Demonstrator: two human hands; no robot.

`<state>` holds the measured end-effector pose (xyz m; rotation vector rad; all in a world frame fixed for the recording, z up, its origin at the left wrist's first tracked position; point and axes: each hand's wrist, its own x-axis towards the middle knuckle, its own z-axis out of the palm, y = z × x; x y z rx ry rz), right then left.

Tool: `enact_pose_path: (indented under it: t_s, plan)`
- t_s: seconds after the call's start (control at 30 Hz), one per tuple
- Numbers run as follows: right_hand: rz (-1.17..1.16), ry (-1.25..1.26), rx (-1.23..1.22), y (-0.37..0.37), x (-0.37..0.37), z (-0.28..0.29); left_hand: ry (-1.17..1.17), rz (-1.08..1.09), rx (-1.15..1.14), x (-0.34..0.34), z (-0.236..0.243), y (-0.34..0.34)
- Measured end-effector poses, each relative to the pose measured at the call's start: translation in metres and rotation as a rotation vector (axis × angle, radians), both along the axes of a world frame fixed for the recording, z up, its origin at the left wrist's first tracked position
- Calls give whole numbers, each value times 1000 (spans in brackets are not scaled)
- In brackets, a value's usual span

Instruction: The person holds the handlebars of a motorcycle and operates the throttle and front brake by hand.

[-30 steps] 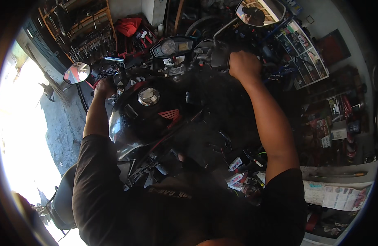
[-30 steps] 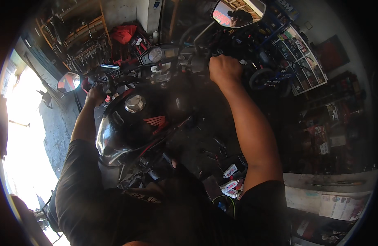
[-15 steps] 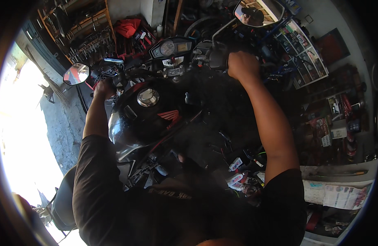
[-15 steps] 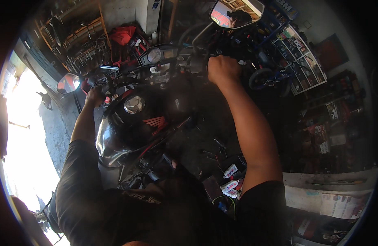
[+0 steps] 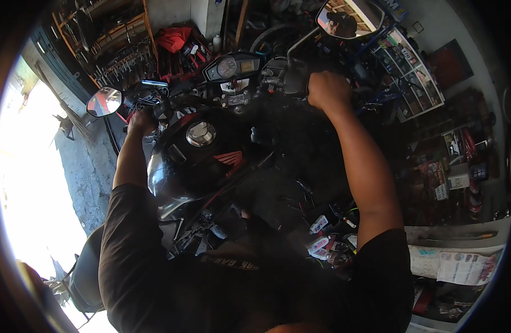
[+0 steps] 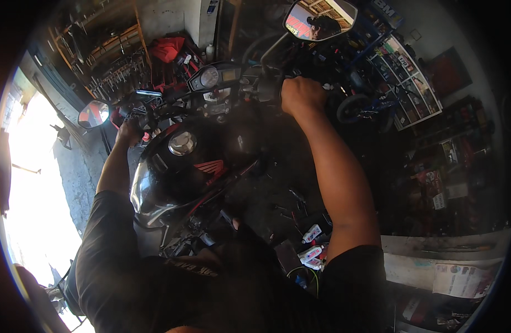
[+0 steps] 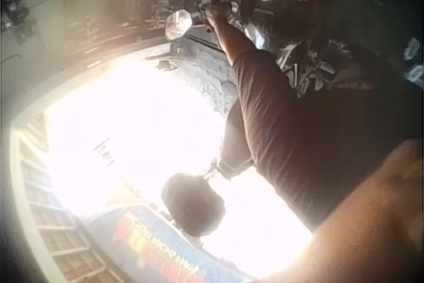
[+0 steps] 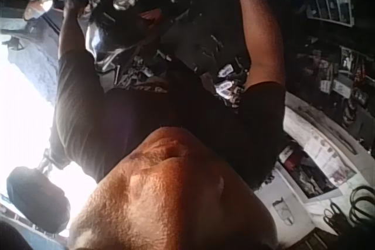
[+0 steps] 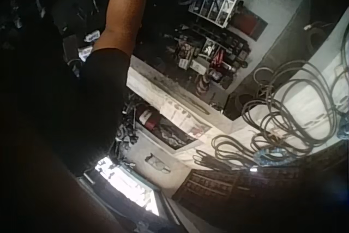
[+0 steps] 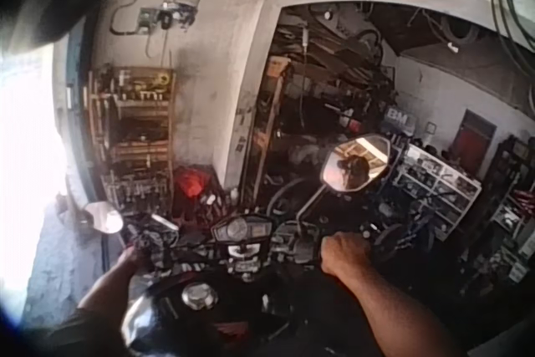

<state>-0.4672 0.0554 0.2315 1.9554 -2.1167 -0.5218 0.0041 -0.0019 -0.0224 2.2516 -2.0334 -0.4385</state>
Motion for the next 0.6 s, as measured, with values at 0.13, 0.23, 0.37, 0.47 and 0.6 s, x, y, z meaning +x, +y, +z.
enact_pose_path:
  t_s: [0.13,0.23,0.37,0.47,0.6]
  plan:
    - [12,4,-36,2,-1,-3,6,-6,1,0,0,0]
    - [59,11,-91,3,-5,-9,32,8,19,0,2,0]
    - [180,41,-200,4,-14,-21,68,15,1,-1,3,1]
    - [215,54,-309,4,-17,-31,60,23,4,-1,3,1]
    - [230,73,-315,6,-16,-31,45,-4,-30,0,1,1]
